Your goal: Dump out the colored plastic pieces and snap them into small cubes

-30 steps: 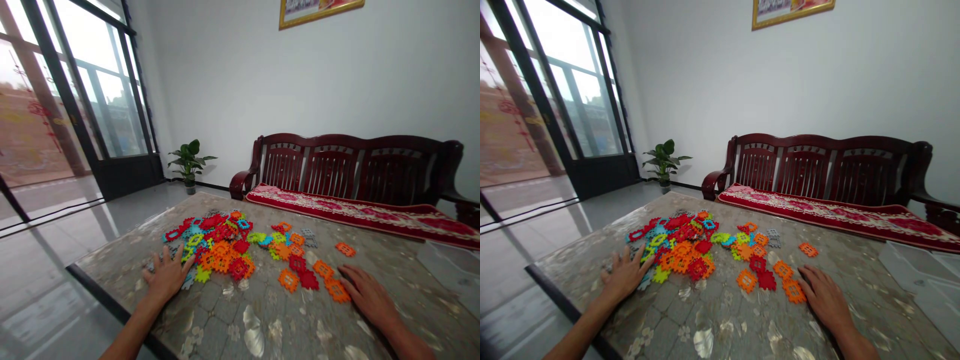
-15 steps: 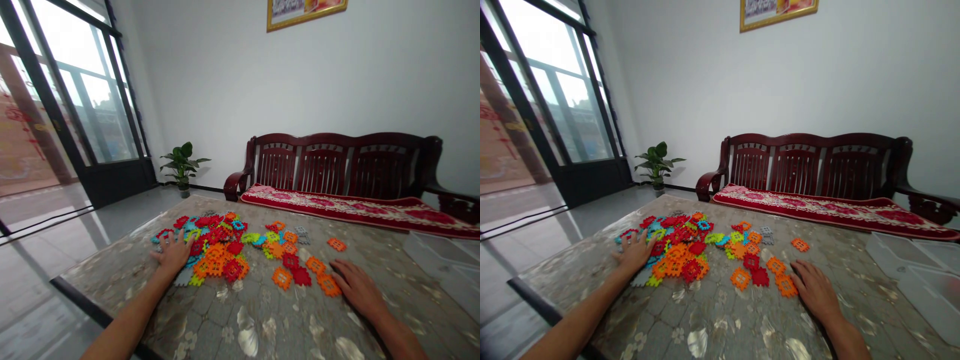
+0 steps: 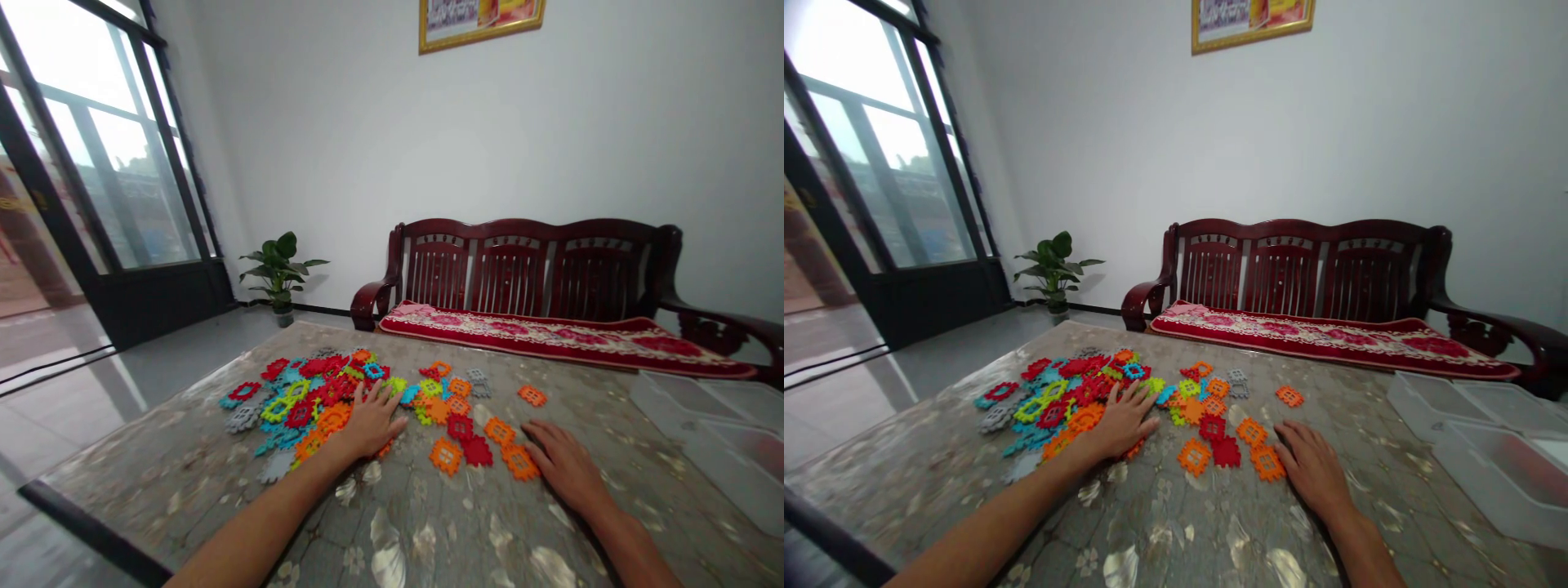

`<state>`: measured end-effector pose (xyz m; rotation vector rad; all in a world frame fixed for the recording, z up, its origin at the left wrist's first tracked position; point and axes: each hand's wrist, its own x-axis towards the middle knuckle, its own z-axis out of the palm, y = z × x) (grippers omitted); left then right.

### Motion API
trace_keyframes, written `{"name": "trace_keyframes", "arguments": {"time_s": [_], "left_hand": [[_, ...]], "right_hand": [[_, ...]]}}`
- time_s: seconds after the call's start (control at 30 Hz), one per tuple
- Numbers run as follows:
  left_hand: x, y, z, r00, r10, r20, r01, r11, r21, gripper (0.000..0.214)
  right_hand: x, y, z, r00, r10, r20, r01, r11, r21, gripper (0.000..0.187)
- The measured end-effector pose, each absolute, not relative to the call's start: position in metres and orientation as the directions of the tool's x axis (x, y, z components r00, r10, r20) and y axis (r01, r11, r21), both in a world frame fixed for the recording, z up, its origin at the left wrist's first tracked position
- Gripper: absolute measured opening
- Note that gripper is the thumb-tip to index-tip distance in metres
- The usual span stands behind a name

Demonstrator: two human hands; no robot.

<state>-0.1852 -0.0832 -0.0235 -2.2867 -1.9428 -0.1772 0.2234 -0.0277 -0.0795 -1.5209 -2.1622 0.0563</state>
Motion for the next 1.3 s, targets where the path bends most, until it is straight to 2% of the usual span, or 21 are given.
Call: {"name": "trace_keyframes", "arguments": {"time_s": [0.1, 0.2, 0.3, 0.43, 0.5, 0.57, 0.7, 0.97, 1.03, 1.3], "left_hand": [[-0.197, -0.079, -0.016, 0.127, 0.977, 0.171, 0.990, -0.115, -0.080, 0.053], [-0.203, -0.079, -0.007, 0.106, 0.967, 0.231, 0.989, -0.078, -0.125, 0.044], [-0.184, -0.076, -0.001, 0.112, 0.946, 0.304, 0.993, -0.092, -0.080, 0.046], [-0.120, -0.073, -0.004, 0.390, 0.878, 0.277, 0.910, -0.414, 0.031, 0.061], [-0.089, -0.072, -0.009, 0.507, 0.828, 0.240, 0.840, -0.537, 0.077, 0.072], [-0.070, -0.071, -0.015, 0.557, 0.804, 0.208, 0.806, -0.584, 0.100, 0.076], [-0.075, -0.064, -0.021, 0.504, 0.837, 0.215, 0.844, -0.530, 0.083, 0.069], [-0.143, -0.053, -0.022, 0.401, 0.884, 0.241, 0.912, -0.409, -0.015, 0.055], [-0.154, -0.053, -0.023, 0.365, 0.899, 0.241, 0.928, -0.371, -0.023, 0.054], [-0.183, -0.059, -0.016, 0.244, 0.953, 0.181, 0.970, -0.241, -0.040, 0.054]], "right_hand": [[0.223, -0.030, -0.077, -0.250, 0.897, 0.363, 0.871, 0.372, -0.319, 0.048], [0.223, -0.029, -0.078, -0.231, 0.900, 0.371, 0.866, 0.364, -0.342, 0.048], [0.220, -0.025, -0.081, -0.174, 0.911, 0.374, 0.863, 0.325, -0.388, 0.053], [0.200, -0.025, -0.085, -0.103, 0.922, 0.373, 0.858, 0.272, -0.436, 0.058], [0.187, -0.029, -0.084, -0.150, 0.914, 0.376, 0.861, 0.308, -0.405, 0.057], [0.175, -0.035, -0.081, -0.210, 0.906, 0.367, 0.863, 0.349, -0.366, 0.055], [0.161, -0.044, -0.073, -0.263, 0.904, 0.338, 0.841, 0.387, -0.379, 0.055], [0.152, -0.045, -0.059, -0.311, 0.894, 0.322, 0.696, 0.445, -0.564, 0.055], [0.154, -0.044, -0.056, -0.260, 0.900, 0.350, 0.678, 0.429, -0.597, 0.056], [0.188, -0.022, -0.063, 0.115, 0.889, 0.443, 0.690, 0.249, -0.679, 0.064]]}}
